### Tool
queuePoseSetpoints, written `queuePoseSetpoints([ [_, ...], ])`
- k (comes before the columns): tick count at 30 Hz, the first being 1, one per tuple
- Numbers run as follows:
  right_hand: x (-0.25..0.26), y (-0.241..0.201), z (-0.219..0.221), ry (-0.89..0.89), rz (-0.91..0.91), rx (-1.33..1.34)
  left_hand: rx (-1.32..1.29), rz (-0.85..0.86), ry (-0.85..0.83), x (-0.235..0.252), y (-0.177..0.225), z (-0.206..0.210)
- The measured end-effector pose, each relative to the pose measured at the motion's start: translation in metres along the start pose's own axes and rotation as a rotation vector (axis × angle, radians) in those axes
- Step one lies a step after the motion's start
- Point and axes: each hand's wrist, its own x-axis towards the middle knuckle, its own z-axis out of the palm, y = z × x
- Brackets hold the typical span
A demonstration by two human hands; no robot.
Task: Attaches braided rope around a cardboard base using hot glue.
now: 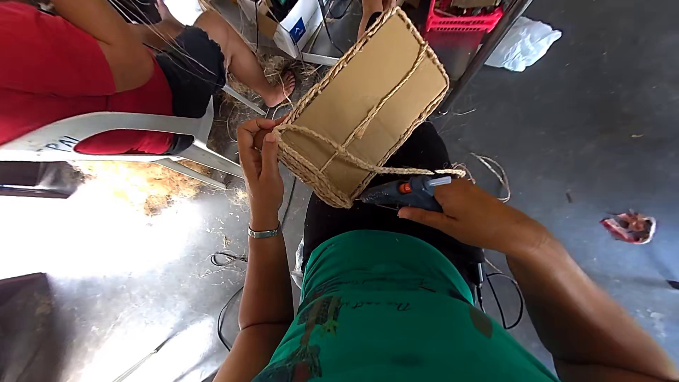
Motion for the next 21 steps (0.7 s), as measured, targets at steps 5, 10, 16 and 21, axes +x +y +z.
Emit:
queuePoseSetpoints([
  [5, 0.0003, 0.0003, 0.0028, 0.024, -0.018, 0.019, -0.005, 0.001, 0.004, 0.0005, -0.0006, -0.0006],
  [10, 0.0009, 0.0004, 0.0014, 0.068, -0.004, 0.013, -0.008, 0.002, 0.001, 0.0006, -0.0017, 0.0002],
  [16, 0.0004, -0.001, 0.0028, 0.051, -0.032, -0.003, -0.016, -0.005, -0.004, 0.0008, -0.0003, 0.0008],
  [21, 0.0042, -0.003, 0.0018, 0.073, -0.021, -0.007, -0.02, 0.004, -0.015, 0.0001, 0.0, 0.0005],
])
